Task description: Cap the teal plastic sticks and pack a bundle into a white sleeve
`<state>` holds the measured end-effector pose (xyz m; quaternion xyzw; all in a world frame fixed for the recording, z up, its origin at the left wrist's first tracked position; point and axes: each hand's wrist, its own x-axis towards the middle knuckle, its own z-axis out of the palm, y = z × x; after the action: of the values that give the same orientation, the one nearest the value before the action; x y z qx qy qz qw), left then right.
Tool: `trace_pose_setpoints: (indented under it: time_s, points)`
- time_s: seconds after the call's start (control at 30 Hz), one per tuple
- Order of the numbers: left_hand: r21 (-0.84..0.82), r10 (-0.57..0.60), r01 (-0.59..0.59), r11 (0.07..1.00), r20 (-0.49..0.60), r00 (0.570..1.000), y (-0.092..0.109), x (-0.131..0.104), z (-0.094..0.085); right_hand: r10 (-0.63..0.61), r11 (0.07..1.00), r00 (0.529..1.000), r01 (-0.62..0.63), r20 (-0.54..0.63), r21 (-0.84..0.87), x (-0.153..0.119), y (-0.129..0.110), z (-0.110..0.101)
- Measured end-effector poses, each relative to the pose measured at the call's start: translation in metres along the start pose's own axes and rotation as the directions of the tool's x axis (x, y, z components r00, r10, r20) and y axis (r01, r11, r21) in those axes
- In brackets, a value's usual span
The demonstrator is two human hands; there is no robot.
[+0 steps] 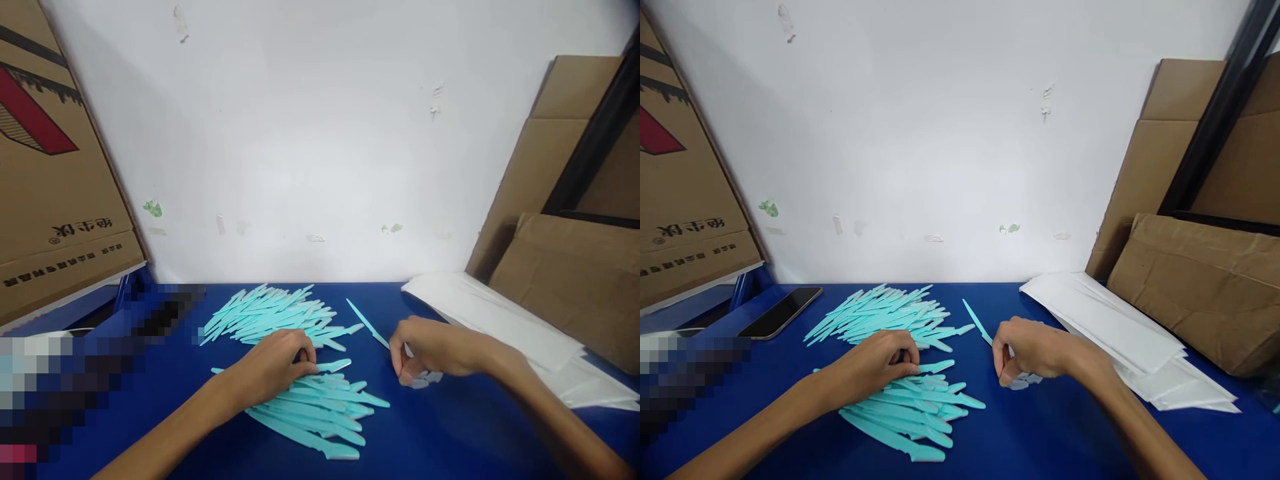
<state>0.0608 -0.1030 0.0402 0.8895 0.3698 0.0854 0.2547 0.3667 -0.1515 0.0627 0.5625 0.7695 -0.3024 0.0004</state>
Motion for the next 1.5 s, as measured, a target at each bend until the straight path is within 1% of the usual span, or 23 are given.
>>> trace_pose_setpoints:
  time_s: [0.07, 0.13, 0.23, 0.3, 0.4, 0.53, 0.63, 0.73, 0.83, 0.9, 1.03, 1.17, 1.23, 1.37, 1.43, 1.5]
  points:
    - [0.037, 0.007, -0.007, 0.999, -0.019, 1.0, 0.0, -0.002, 0.0, -0.02, 1.0, 1.0, 0.02, -0.012, -0.002, 0.0, -0.001, 0.001]
    - [0.089, 0.04, -0.034, 0.995, -0.062, 0.997, -0.001, -0.002, 0.001, -0.068, 0.998, 0.995, 0.066, -0.074, -0.019, 0.0, -0.004, 0.002]
    - [0.154, 0.106, -0.085, 0.984, -0.134, 0.985, -0.005, -0.001, 0.003, -0.181, 0.983, 0.961, 0.175, -0.209, -0.044, 0.003, -0.009, 0.003]
    - [0.188, 0.152, -0.12, 0.975, -0.171, 0.973, -0.008, 0.001, 0.004, -0.229, 0.973, 0.936, 0.222, -0.267, -0.055, 0.006, -0.014, 0.004]
    - [0.263, 0.219, -0.156, 0.952, -0.227, 0.949, -0.01, 0.002, 0.005, -0.237, 0.972, 0.921, 0.224, -0.309, -0.076, 0.01, -0.02, 0.007]
    - [0.329, 0.253, -0.154, 0.932, -0.281, 0.926, -0.011, 0.003, 0.007, -0.224, 0.975, 0.905, 0.208, -0.361, -0.085, 0.014, -0.029, 0.013]
    - [0.319, 0.273, -0.172, 0.932, -0.304, 0.913, -0.012, 0.003, 0.007, -0.242, 0.97, 0.881, 0.213, -0.406, -0.115, 0.017, -0.033, 0.016]
    - [0.264, 0.261, -0.177, 0.948, -0.33, 0.907, -0.012, 0.004, 0.006, -0.266, 0.964, 0.855, 0.23, -0.446, -0.135, 0.02, -0.033, 0.019]
    - [0.231, 0.244, -0.171, 0.958, -0.339, 0.909, -0.01, 0.003, 0.005, -0.3, 0.953, 0.844, 0.281, -0.445, -0.11, 0.021, -0.03, 0.021]
    - [0.225, 0.228, -0.156, 0.962, -0.341, 0.912, -0.009, 0.002, 0.005, -0.302, 0.951, 0.844, 0.299, -0.444, -0.079, 0.022, -0.029, 0.022]
    - [0.231, 0.206, -0.129, 0.964, -0.348, 0.915, -0.007, 0.0, 0.006, -0.292, 0.95, 0.821, 0.309, -0.49, -0.048, 0.025, -0.028, 0.023]
    - [0.268, 0.26, -0.171, 0.948, -0.344, 0.902, -0.01, 0.003, 0.006, -0.282, 0.947, 0.793, 0.322, -0.541, -0.022, 0.028, -0.028, 0.024]
    - [0.287, 0.284, -0.189, 0.939, -0.335, 0.898, -0.011, 0.005, 0.006, -0.285, 0.945, 0.77, 0.325, -0.571, -0.033, 0.029, -0.027, 0.024]
    - [0.314, 0.327, -0.224, 0.923, -0.332, 0.885, -0.013, 0.005, 0.007, -0.362, 0.92, 0.717, 0.377, -0.595, -0.105, 0.03, -0.028, 0.025]
    - [0.325, 0.34, -0.233, 0.917, -0.327, 0.882, -0.013, 0.005, 0.007, -0.392, 0.908, 0.706, 0.402, -0.59, -0.121, 0.03, -0.029, 0.026]
    - [0.33, 0.346, -0.238, 0.913, -0.321, 0.882, -0.013, 0.005, 0.007, -0.397, 0.903, 0.706, 0.415, -0.586, -0.112, 0.03, -0.03, 0.027]
